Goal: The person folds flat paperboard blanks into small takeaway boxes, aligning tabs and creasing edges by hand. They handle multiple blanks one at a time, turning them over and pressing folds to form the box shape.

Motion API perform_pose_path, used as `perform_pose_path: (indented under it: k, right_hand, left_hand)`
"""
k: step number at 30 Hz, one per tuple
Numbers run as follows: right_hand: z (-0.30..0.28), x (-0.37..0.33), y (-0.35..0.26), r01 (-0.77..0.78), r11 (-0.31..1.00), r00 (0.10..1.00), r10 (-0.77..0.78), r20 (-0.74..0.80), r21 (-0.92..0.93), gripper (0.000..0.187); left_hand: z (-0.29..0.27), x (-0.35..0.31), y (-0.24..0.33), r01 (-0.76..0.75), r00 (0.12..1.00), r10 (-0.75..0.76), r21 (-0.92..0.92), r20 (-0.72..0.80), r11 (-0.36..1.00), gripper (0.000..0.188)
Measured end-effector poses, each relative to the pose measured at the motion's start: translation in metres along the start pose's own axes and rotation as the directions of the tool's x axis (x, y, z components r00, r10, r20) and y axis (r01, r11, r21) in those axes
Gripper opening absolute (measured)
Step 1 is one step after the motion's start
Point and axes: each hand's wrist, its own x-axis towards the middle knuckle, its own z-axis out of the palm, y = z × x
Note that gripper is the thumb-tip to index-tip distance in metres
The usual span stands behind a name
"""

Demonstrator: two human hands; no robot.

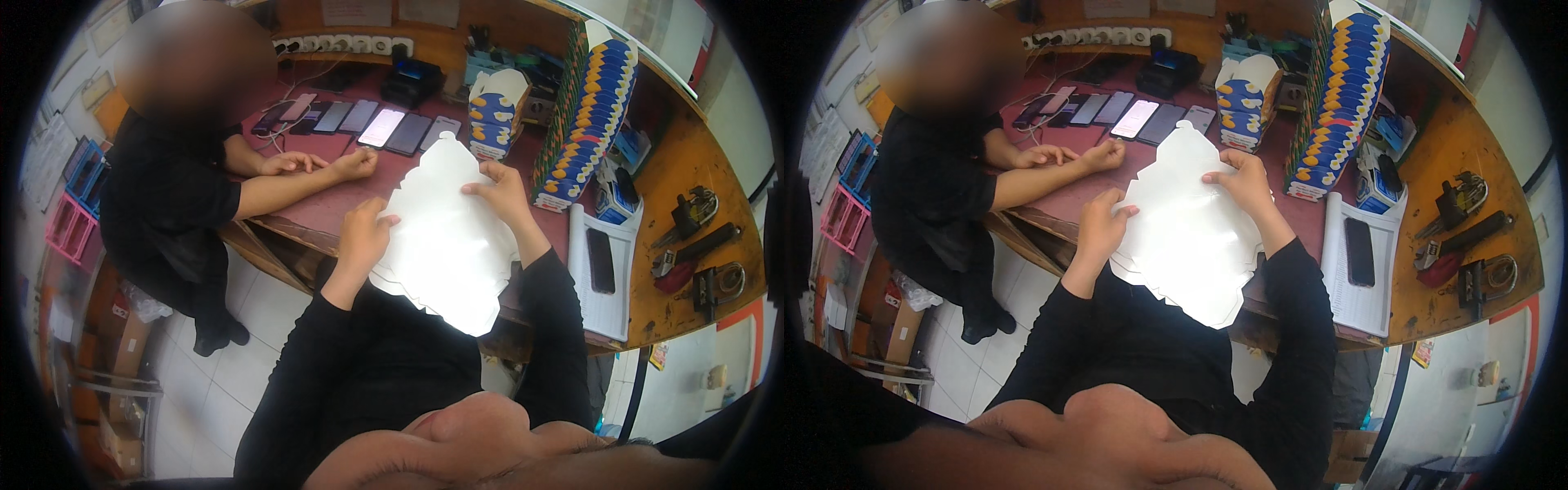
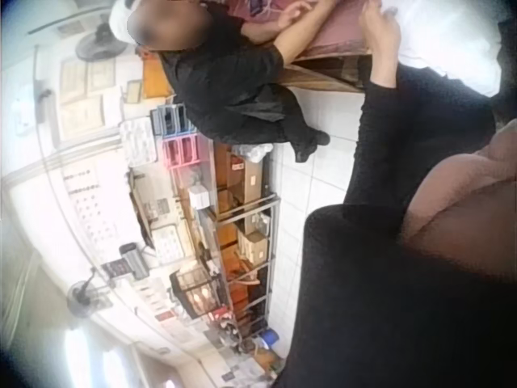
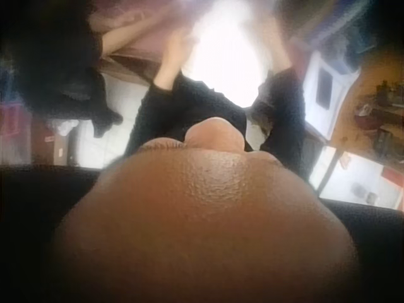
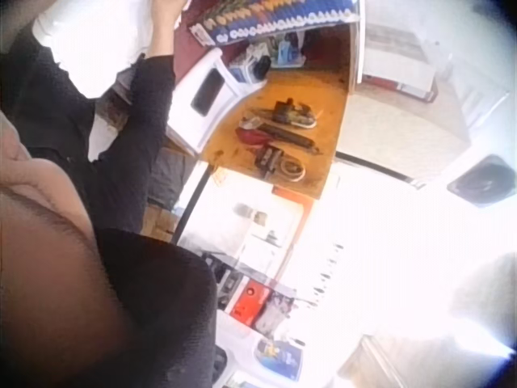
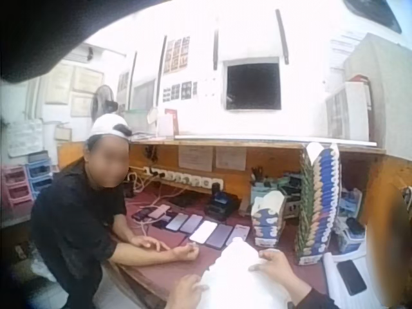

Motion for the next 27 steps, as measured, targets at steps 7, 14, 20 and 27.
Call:
perform_pose_path:
  k: [7, 14, 20, 27]
  right_hand:
    - [0.013, 0.003, 0.012, 0.371, 0.917, 0.908, -0.392, -0.150, -0.149, 0.050]
    - [-0.019, 0.009, -0.011, 0.329, 0.939, 0.944, -0.325, -0.062, 0.095, 0.028]
    - [-0.062, -0.007, -0.053, 0.328, 0.768, 0.933, -0.355, -0.061, 0.550, 0.030]
    - [-0.047, -0.025, -0.089, 0.591, 0.706, 0.807, -0.526, -0.269, 0.391, 0.037]
  left_hand:
    - [0.008, 0.002, -0.008, -0.010, 0.999, 0.013, 0.057, -0.051, 0.998, 0.026]
    - [-0.004, 0.013, -0.015, -0.253, 0.963, 0.244, -0.066, -0.113, 0.965, 0.028]
    - [-0.037, 0.014, 0.005, 0.086, 0.996, -0.067, -0.779, 0.057, 0.621, 0.068]
    - [-0.035, -0.045, 0.040, 0.085, 0.996, -0.034, -0.831, 0.080, 0.550, 0.083]
